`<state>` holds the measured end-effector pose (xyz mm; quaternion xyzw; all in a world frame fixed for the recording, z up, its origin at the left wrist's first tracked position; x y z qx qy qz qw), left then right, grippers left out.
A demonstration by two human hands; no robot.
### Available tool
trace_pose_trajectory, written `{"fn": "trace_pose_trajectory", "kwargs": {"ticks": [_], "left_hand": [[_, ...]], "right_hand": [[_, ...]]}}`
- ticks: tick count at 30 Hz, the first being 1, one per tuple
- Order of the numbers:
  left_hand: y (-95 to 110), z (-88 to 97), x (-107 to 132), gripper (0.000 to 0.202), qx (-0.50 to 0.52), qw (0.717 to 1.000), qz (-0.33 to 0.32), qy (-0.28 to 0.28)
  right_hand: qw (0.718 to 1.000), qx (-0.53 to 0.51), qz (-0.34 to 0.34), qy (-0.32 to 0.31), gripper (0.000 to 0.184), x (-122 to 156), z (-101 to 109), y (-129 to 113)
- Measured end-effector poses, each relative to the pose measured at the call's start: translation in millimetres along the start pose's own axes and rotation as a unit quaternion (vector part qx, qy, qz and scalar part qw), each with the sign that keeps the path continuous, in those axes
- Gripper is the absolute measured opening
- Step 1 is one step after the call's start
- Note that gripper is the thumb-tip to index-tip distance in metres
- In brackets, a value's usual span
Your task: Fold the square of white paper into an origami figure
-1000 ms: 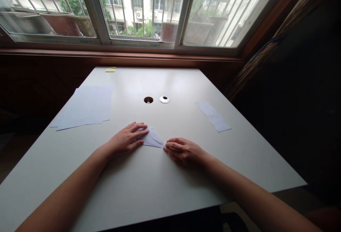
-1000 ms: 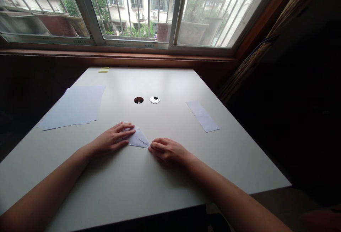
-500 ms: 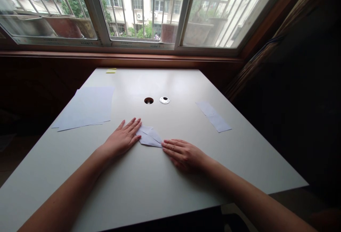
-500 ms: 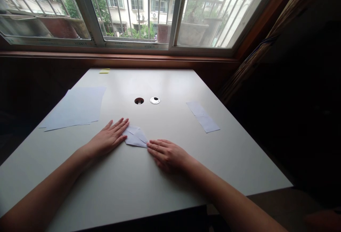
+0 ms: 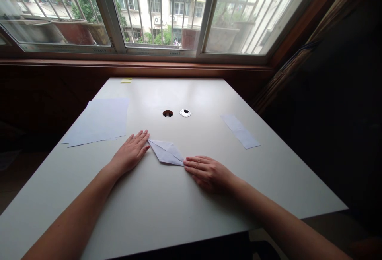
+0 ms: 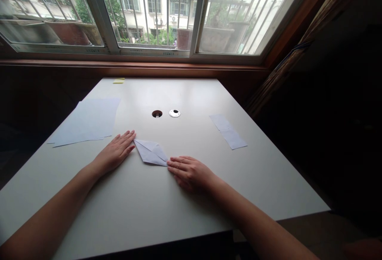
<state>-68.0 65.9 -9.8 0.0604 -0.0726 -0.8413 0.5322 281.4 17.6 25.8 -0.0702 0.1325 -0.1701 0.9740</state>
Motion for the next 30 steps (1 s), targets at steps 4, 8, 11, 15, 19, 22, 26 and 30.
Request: {"fn": "trace_pose_trajectory", "kwargs": {"ticks": [4,8,11,15,19,22,26,30], "left_hand": [[-4,6.0,-1,0.052,0.044,0.999,-0.008,0.026],[-7,10.1,-3,0.039,0.068,0.994,-0.078,0.039],[-4,11.0,-5,0.034,0.076,0.986,-0.140,0.055],[8,14.0,-6,0.028,0.093,0.977,-0.184,0.061],[19,18.1,-8,0.023,0.089,0.976,-0.190,0.057],[25,20.0,-8,0.024,0.082,0.974,-0.200,0.060],[28,20.2,-7,0.027,0.068,0.973,-0.211,0.060],[28,19.9,-7,0.027,0.058,0.974,-0.211,0.059]], "right_hand": [[1.000,-0.022,0.000,0.006,0.048,7,0,4],[0.998,-0.064,-0.005,0.018,0.045,15,-1,12],[0.994,-0.106,-0.009,0.032,0.041,18,1,17],[0.983,-0.176,-0.029,0.051,0.034,19,5,23],[0.968,-0.234,-0.066,0.063,0.029,17,8,31],[0.968,-0.222,-0.090,0.081,0.036,15,8,38],[0.977,-0.177,-0.098,0.071,0.049,9,4,43],[0.979,-0.168,-0.095,0.066,0.046,0,-1,45]]}}
Point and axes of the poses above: each hand's wrist, its own x-axis away from the middle knuckle, its own z-axis out of the back of the hand, y = z × x, the point moved 2 cm from there along -x, towards the middle knuckle, and after that the axes turned 8 degrees about -y, right-handed, at the moved point
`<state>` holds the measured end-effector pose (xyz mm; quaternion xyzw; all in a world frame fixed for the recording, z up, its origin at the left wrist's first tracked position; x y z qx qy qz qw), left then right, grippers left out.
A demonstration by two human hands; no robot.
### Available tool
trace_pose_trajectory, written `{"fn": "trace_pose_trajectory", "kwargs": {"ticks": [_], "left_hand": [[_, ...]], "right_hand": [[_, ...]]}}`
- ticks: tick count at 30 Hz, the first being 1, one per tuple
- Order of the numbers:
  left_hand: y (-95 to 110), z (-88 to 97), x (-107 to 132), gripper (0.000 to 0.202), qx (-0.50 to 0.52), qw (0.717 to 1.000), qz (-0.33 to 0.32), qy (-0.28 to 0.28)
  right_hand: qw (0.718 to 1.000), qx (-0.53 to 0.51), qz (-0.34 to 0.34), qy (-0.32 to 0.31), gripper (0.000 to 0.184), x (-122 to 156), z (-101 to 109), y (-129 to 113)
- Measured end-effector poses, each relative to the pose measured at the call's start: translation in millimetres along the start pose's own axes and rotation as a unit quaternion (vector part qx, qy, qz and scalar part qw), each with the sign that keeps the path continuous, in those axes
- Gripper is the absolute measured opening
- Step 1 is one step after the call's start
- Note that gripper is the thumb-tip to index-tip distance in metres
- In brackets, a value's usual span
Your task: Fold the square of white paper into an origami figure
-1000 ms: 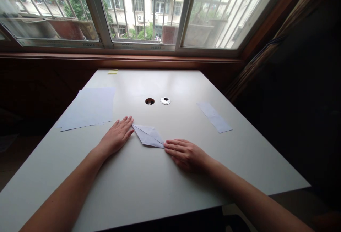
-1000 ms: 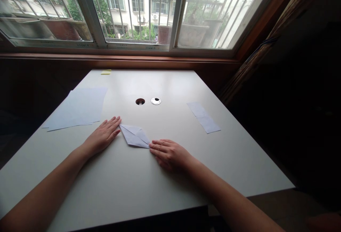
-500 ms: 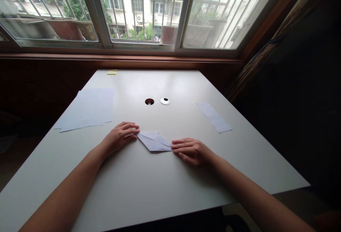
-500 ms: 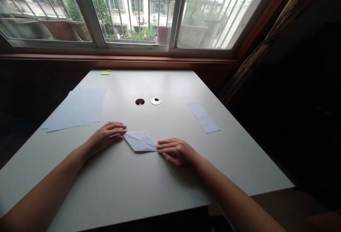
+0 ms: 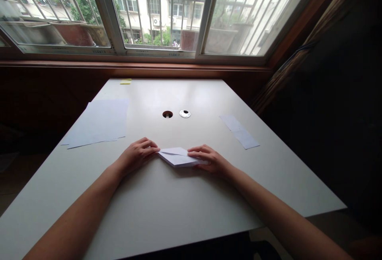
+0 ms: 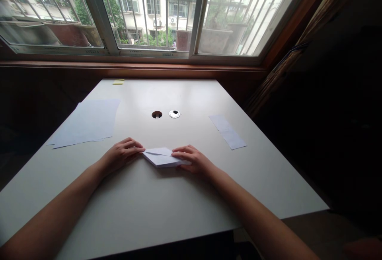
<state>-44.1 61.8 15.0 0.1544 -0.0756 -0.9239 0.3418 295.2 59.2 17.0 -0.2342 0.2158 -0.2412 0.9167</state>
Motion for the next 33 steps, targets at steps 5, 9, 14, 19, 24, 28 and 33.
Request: {"fn": "trace_pose_trajectory", "kwargs": {"ticks": [5,9,14,19,24,28,33], "left_hand": [[-2,-0.1,-1,0.027,0.005,1.000,0.002,0.020],[-3,-0.7,-2,0.026,0.007,0.999,0.003,0.034],[-2,1.7,-2,0.027,0.001,0.997,0.029,0.070],[6,10.0,-1,0.033,0.024,0.996,0.027,0.080],[18,14.1,-2,0.041,0.065,0.996,-0.006,0.062],[23,11.8,-5,0.046,0.065,0.992,-0.019,0.103],[30,7.4,-8,0.019,0.120,0.979,-0.022,0.161]], "right_hand": [[0.997,-0.065,0.002,0.035,0.031,-11,-4,3],[0.993,-0.104,-0.002,0.048,0.023,-19,-6,2],[0.985,-0.148,0.007,0.092,0.021,-34,-9,1],[0.975,-0.193,-0.010,0.110,0.020,-50,-11,-8],[0.941,-0.278,-0.091,0.171,0.024,-62,-10,-17],[0.904,-0.347,-0.137,0.209,0.028,-70,-12,-20],[0.876,-0.401,-0.149,0.224,0.029,-77,-20,-27]]}}
Point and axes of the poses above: each hand's wrist, its own x-axis away from the middle knuckle, its own z-axis out of the back of the hand, y = z × x, the point moved 2 cm from there along -x, towards the middle knuckle, and after that the axes turned 8 degrees about -y, right-handed, at the moved point
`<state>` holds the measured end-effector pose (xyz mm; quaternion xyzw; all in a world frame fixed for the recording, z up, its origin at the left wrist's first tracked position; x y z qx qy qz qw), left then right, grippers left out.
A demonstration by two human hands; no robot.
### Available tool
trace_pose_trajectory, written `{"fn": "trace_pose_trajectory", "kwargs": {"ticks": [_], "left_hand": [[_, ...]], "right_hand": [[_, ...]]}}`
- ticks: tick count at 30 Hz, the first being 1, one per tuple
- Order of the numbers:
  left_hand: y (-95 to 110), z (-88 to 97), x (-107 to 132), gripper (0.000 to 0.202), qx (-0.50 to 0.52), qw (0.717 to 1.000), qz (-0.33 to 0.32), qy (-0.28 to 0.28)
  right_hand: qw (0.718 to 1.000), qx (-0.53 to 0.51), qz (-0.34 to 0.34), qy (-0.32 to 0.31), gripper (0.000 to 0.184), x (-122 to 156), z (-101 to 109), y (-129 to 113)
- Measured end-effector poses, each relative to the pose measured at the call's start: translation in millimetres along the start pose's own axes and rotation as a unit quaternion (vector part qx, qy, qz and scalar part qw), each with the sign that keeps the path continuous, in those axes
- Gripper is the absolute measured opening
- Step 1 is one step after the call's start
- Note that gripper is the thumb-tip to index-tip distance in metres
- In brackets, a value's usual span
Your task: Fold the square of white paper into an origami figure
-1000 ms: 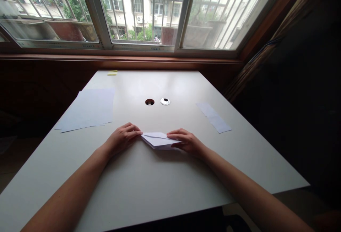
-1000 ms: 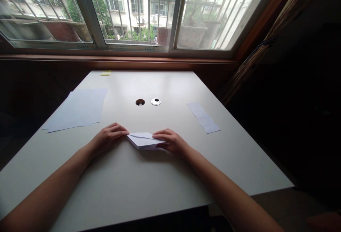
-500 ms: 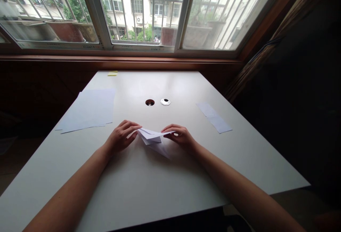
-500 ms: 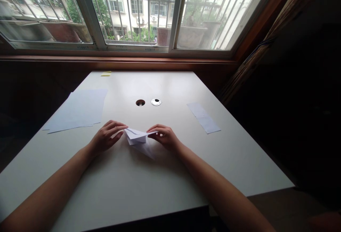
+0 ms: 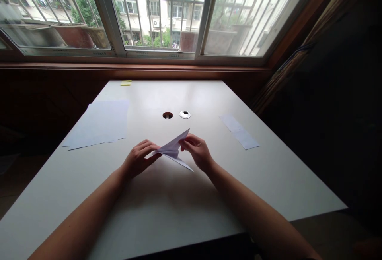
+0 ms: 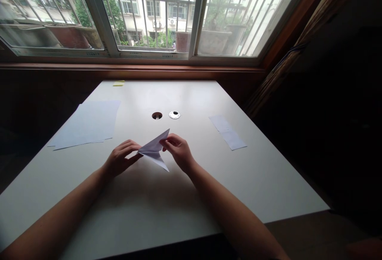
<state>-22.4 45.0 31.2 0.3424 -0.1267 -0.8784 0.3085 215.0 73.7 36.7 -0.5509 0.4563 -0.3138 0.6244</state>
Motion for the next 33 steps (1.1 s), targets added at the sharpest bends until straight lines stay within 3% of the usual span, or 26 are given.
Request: {"fn": "trace_pose_trajectory", "kwargs": {"ticks": [6,13,24,33], "left_hand": [[6,-3.8,-1,0.004,0.117,0.991,0.061,0.020],[-2,-5.5,1,0.013,0.220,0.960,0.171,0.013],[2,-5.4,-1,0.010,0.188,0.977,0.098,0.020],[-10,-12.2,5,0.027,0.223,0.964,0.147,0.001]], "right_hand": [[0.996,-0.059,0.002,0.072,0.048,5,-4,3],[0.999,0.012,0.035,-0.013,0.025,7,-5,7],[0.993,0.073,0.086,-0.025,0.010,9,-11,12],[0.998,0.010,0.049,0.037,0.016,8,0,8]]}}
Point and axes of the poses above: each hand's wrist, its own x-axis away from the middle knuckle, its own z-axis out of the back of the hand, y = z × x, the point moved 2 cm from there along -x, towards the middle knuckle, and after that the axes turned 8 degrees about -y, right-handed, at the moved point
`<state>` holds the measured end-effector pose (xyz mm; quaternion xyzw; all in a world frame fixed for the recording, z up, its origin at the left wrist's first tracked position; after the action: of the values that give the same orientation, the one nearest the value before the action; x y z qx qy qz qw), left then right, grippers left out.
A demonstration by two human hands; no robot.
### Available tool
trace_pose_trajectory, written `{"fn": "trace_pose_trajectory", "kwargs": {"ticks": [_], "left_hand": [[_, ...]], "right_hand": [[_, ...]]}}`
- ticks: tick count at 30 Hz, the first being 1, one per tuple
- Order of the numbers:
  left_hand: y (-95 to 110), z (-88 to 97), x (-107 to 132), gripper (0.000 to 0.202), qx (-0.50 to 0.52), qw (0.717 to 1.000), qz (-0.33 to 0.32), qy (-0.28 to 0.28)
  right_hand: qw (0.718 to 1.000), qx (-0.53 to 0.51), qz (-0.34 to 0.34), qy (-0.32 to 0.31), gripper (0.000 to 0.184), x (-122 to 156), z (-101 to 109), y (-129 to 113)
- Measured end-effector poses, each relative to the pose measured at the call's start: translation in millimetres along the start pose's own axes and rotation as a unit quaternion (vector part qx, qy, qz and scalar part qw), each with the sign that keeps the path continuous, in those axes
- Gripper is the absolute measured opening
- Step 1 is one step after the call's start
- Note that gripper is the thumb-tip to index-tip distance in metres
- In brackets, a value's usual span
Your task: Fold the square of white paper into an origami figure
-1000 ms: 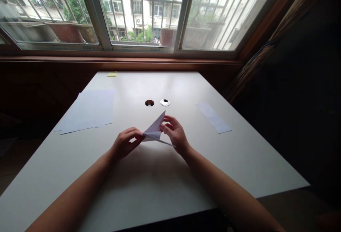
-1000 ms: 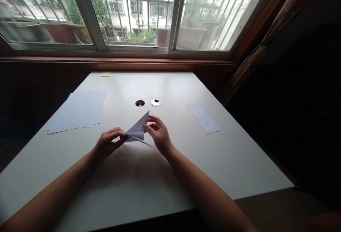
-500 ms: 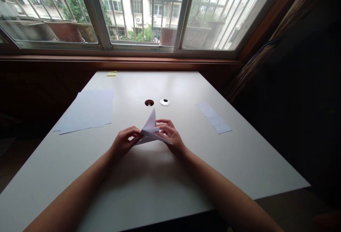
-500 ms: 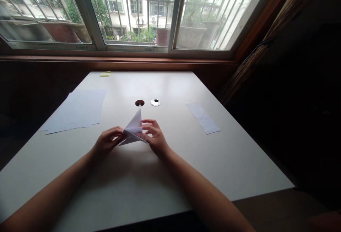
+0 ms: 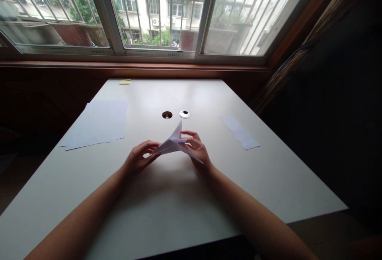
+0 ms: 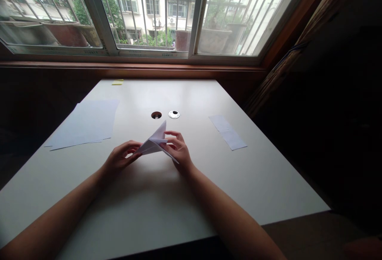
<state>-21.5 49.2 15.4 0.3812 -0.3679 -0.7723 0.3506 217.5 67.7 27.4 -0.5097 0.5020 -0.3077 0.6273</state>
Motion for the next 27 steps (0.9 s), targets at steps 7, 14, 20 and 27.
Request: {"fn": "trace_pose_trajectory", "kwargs": {"ticks": [7,14,20,27], "left_hand": [[0,-0.8,-1,0.019,0.020,0.999,0.024,-0.037],[1,0.1,-1,0.025,0.063,0.992,0.107,-0.026],[0,1.7,-1,0.028,0.079,0.986,0.143,-0.025],[4,-3.3,-3,0.026,0.045,0.990,0.110,-0.076]], "right_hand": [[1.000,0.001,-0.020,0.004,0.018,1,1,0],[0.988,-0.144,-0.049,0.031,0.053,0,3,13],[0.977,-0.200,-0.075,0.012,0.092,-1,-1,13],[0.977,-0.186,-0.098,0.040,0.078,-3,4,24]]}}
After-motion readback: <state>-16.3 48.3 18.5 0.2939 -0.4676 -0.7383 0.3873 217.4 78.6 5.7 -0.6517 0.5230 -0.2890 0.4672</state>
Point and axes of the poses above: each hand's wrist, its own x-axis away from the middle knuckle, its own z-axis out of the back of the hand, y = z × x, the point moved 2 cm from there along -x, towards the middle knuckle, and after that the axes turned 8 degrees about -y, right-handed, at the moved point
